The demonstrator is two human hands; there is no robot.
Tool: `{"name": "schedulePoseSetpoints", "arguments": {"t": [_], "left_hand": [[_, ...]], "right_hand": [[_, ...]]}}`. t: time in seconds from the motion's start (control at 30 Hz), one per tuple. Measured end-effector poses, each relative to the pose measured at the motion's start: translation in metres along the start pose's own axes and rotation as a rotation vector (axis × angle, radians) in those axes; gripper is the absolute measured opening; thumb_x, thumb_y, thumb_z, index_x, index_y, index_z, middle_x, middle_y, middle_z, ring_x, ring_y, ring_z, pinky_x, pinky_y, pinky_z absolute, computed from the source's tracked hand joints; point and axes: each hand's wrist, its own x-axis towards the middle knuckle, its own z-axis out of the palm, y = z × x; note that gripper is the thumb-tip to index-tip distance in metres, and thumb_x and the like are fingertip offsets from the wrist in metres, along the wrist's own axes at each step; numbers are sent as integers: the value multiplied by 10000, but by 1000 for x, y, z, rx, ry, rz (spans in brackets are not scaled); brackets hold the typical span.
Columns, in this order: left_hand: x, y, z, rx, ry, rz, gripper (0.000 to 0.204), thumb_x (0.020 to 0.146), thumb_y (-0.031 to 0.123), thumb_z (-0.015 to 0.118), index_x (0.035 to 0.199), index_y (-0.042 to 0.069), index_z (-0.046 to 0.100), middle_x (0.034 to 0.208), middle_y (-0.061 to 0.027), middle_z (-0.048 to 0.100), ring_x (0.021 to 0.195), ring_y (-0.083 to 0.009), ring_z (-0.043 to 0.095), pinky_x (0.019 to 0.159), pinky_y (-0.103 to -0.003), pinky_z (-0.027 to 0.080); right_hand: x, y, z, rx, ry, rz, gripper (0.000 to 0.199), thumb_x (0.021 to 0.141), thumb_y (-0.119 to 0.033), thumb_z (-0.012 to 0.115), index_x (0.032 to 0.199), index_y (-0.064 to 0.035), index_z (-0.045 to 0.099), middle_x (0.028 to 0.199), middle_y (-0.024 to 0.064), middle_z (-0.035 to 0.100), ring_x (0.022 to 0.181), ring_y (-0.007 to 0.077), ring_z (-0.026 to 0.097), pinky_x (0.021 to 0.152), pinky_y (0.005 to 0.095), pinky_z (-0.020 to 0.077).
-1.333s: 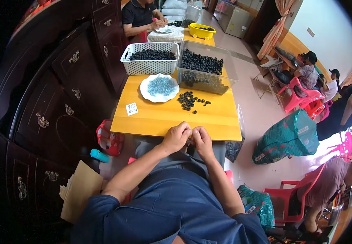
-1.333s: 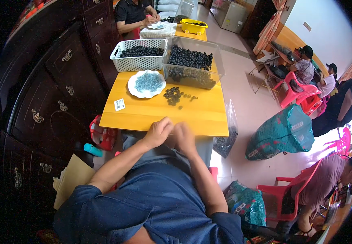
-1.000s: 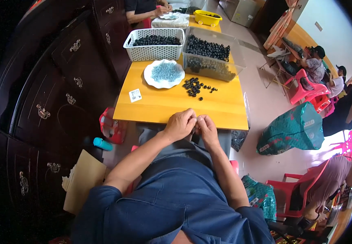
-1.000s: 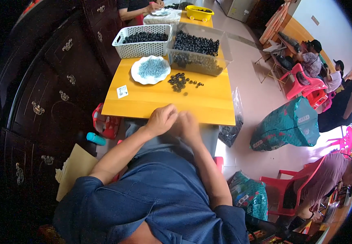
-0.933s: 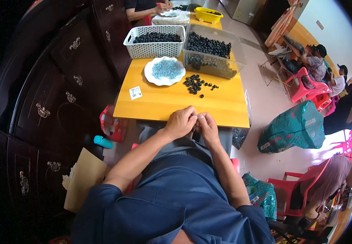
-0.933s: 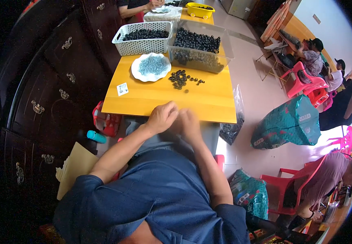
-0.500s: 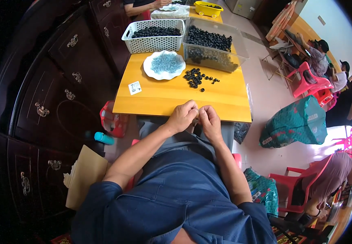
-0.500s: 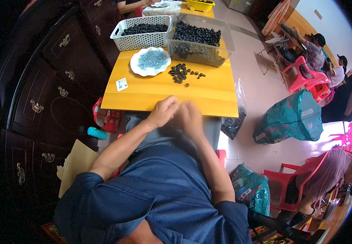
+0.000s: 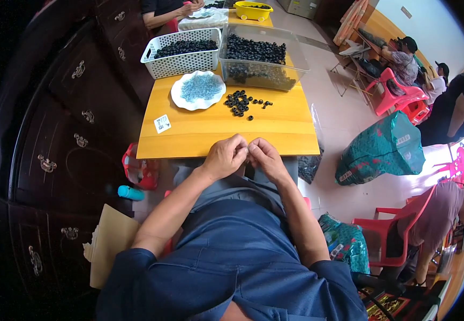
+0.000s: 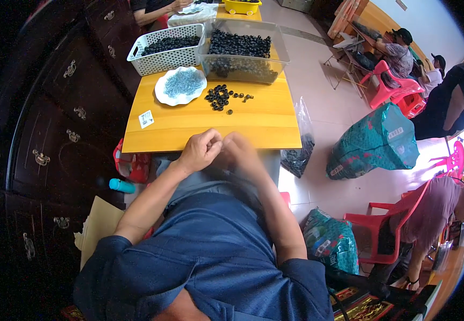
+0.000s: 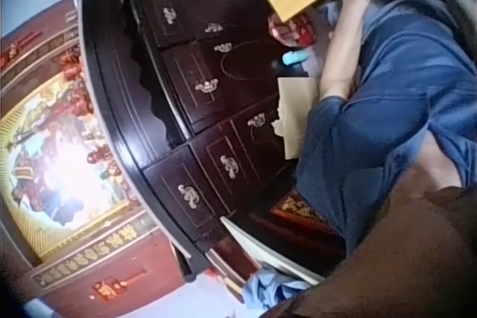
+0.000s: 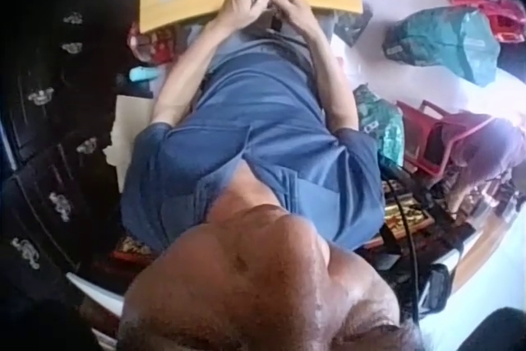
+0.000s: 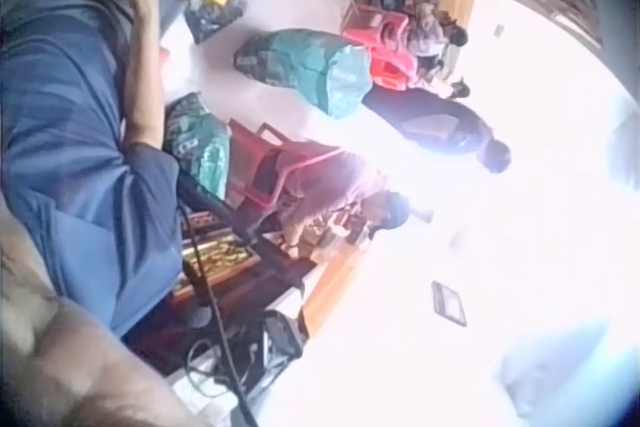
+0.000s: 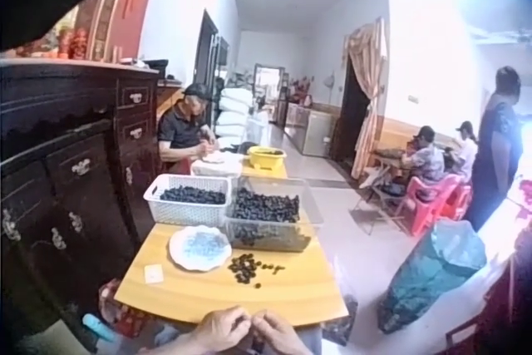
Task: The person picks up a black plastic ring and a small blue bead by hand, inserts the bead into the ring, and places the assembled piece onto the table. This process is repeated for several rings and beads before the person gathers more rings from a container.
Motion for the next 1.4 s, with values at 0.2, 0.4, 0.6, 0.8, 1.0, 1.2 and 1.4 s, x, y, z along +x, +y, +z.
{"name": "schedulePoseSetpoints", "arguments": {"t": [0.2,0.4,0.6,0.8,1.0,1.2,1.4], "left_hand": [[-3,-12,6,-70,81,-58,109,852,87,678,881,37,586,674,-90,622,566,-183,623,546,-327,489],[-2,-22,13,-196,71,-114,71,851,50,664,859,20,601,683,9,612,556,-59,551,516,-247,446],[0,-29,7,-581,-62,-374,59,866,66,654,840,44,606,703,21,610,556,-39,527,488,-203,419],[1,-30,5,-701,-66,-474,63,871,72,648,842,47,599,691,13,602,557,-37,525,473,-202,416],[4,-28,8,-498,-50,-337,47,892,74,642,864,50,613,722,40,584,596,-11,497,535,-192,413],[24,-9,1,-429,37,-287,67,900,11,639,850,4,594,641,-9,640,539,-48,605,481,-223,454],[59,-23,-5,-500,-71,-376,65,902,44,655,869,21,603,693,24,605,579,-25,546,514,-209,444]], "right_hand": [[1,7,16,167,81,11,193,1041,-265,543,989,-82,578,782,-28,558,668,52,486,609,186,407],[3,15,11,-147,142,-92,227,1023,-253,537,967,-40,590,780,22,581,704,117,547,660,271,466],[1,5,13,-382,174,-189,208,1009,-213,539,962,-21,602,787,86,588,731,159,571,689,319,476],[1,5,19,-348,166,-199,176,1028,-190,548,959,-31,577,742,-13,561,650,62,514,588,227,439],[7,12,8,-258,177,-130,150,1036,-169,538,971,-36,560,736,-26,530,649,54,482,587,212,409],[22,1,0,-89,134,19,140,1043,-176,524,1006,-43,548,769,-26,527,670,50,474,611,201,402],[44,-21,-17,-230,128,-45,130,1037,-159,526,990,-38,541,775,-35,513,678,45,458,619,205,399]]}}
